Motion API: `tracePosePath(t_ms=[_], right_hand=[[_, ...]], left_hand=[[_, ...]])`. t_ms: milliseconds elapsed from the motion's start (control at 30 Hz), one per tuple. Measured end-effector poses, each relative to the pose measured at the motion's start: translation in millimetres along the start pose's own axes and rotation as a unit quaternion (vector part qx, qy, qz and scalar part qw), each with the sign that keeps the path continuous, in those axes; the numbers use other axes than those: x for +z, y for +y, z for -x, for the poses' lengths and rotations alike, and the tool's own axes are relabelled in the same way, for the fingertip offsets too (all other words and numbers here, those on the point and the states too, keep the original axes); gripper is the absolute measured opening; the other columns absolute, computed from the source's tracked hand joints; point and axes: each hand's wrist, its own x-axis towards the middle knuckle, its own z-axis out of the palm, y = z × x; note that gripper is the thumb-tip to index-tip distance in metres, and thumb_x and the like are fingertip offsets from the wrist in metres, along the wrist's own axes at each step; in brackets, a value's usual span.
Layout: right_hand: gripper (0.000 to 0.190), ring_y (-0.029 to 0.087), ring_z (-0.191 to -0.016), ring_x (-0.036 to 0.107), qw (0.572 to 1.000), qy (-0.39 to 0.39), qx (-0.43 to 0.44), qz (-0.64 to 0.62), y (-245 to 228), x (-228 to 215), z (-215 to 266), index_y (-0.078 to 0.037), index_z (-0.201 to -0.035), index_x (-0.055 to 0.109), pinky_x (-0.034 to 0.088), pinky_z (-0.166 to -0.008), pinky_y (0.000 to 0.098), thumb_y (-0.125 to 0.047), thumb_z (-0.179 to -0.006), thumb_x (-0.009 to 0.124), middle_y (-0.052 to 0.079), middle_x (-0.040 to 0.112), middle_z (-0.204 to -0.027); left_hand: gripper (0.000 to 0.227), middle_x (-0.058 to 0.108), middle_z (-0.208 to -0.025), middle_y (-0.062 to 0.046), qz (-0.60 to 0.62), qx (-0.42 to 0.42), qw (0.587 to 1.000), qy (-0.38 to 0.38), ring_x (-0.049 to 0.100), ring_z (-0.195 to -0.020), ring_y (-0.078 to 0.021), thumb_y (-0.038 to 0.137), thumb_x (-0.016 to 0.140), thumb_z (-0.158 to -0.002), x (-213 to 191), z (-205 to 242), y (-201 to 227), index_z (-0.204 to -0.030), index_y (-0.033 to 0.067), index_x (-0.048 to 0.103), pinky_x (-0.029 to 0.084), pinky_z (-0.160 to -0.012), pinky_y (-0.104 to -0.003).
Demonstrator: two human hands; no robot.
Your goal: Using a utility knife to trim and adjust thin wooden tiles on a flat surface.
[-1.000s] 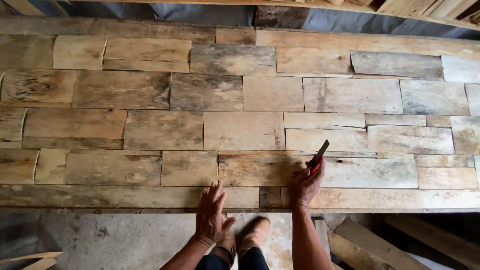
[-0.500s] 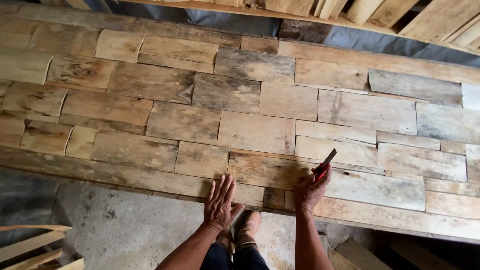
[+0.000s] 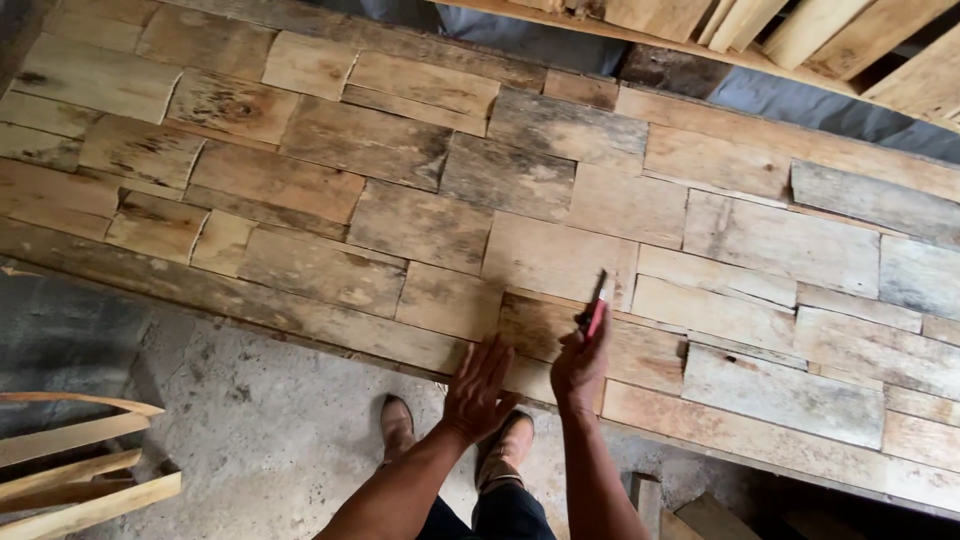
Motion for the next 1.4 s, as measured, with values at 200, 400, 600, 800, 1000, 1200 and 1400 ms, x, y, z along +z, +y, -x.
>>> tracePosePath(t_ms=[200,400,600,800,1000,1200,1400], right_hand=[[0.051,0.021,-0.094,0.067,0.993,-0.070,-0.069,0.071,-50.3,72.4,3.2,-0.010,-0.141,0.058,0.057,-0.077,0.0315,0.007,-0.094,0.044,0.013,0.063,-0.126],[0.032,0.033,-0.103,0.064,0.970,-0.065,-0.110,0.206,-58.5,110.2,7.6,-0.012,-0.122,0.072,0.053,-0.082,0.0422,0.000,-0.098,0.054,0.015,0.063,-0.116],[0.037,0.036,-0.103,0.062,0.972,-0.010,-0.136,0.193,-37.9,123.3,20.6,-0.012,-0.127,0.068,0.053,-0.085,0.0448,0.002,-0.095,0.054,0.018,0.060,-0.116],[0.036,0.037,-0.106,0.061,0.969,0.032,-0.160,0.185,-33.7,126.7,22.9,-0.008,-0.127,0.067,0.051,-0.089,0.0450,0.005,-0.094,0.057,0.018,0.061,-0.115],[0.038,0.034,-0.102,0.062,0.975,0.041,-0.142,0.165,-24.4,126.2,23.7,-0.009,-0.126,0.069,0.053,-0.086,0.0422,0.005,-0.092,0.058,0.017,0.060,-0.112],[0.034,0.032,-0.102,0.065,0.981,0.044,-0.109,0.153,-16.1,126.1,26.5,-0.010,-0.126,0.069,0.054,-0.086,0.0408,0.003,-0.096,0.060,0.014,0.062,-0.116],[0.034,0.032,-0.104,0.066,0.981,0.055,-0.101,0.155,-30.1,125.8,26.6,-0.011,-0.124,0.070,0.056,-0.085,0.0391,0.001,-0.095,0.060,0.015,0.062,-0.119]], left_hand=[[0.064,0.038,-0.161,-0.022,0.124,-0.005,0.992,0.011,0.032,-0.152,-0.0430,0.033,0.058,-0.101,2.4,19.5,-30.4,-0.154,0.0021,0.043,0.022,-0.125,-0.056],[0.056,0.035,-0.167,-0.022,0.089,-0.045,0.988,0.122,0.034,-0.154,-0.0422,0.026,0.049,-0.108,-53.8,-13.5,-106.7,-0.157,0.0018,0.039,0.026,-0.127,-0.054],[0.066,0.027,-0.167,-0.024,-0.030,-0.051,0.994,0.096,0.026,-0.155,-0.0419,0.036,0.049,-0.107,-75.8,-26.0,-160.4,-0.159,-0.0025,0.032,0.020,-0.126,-0.055],[0.069,0.026,-0.166,-0.023,-0.081,-0.048,0.995,0.036,0.026,-0.153,-0.0388,0.042,0.049,-0.104,-76.8,-28.9,-148.8,-0.157,0.0003,0.034,0.018,-0.125,-0.052],[0.069,0.028,-0.166,-0.022,-0.106,-0.054,0.993,0.028,0.026,-0.154,-0.0358,0.040,0.049,-0.104,-70.5,-32.1,-153.3,-0.157,-0.0012,0.032,0.018,-0.126,-0.052],[0.067,0.027,-0.166,-0.022,-0.109,-0.048,0.993,0.019,0.026,-0.155,-0.0356,0.038,0.049,-0.105,-67.9,-30.5,-153.3,-0.158,0.0003,0.032,0.018,-0.127,-0.052],[0.066,0.028,-0.169,-0.020,-0.103,-0.051,0.993,0.017,0.028,-0.156,-0.0359,0.033,0.050,-0.105,-64.4,-28.9,-157.9,-0.160,0.0015,0.032,0.019,-0.128,-0.051]])
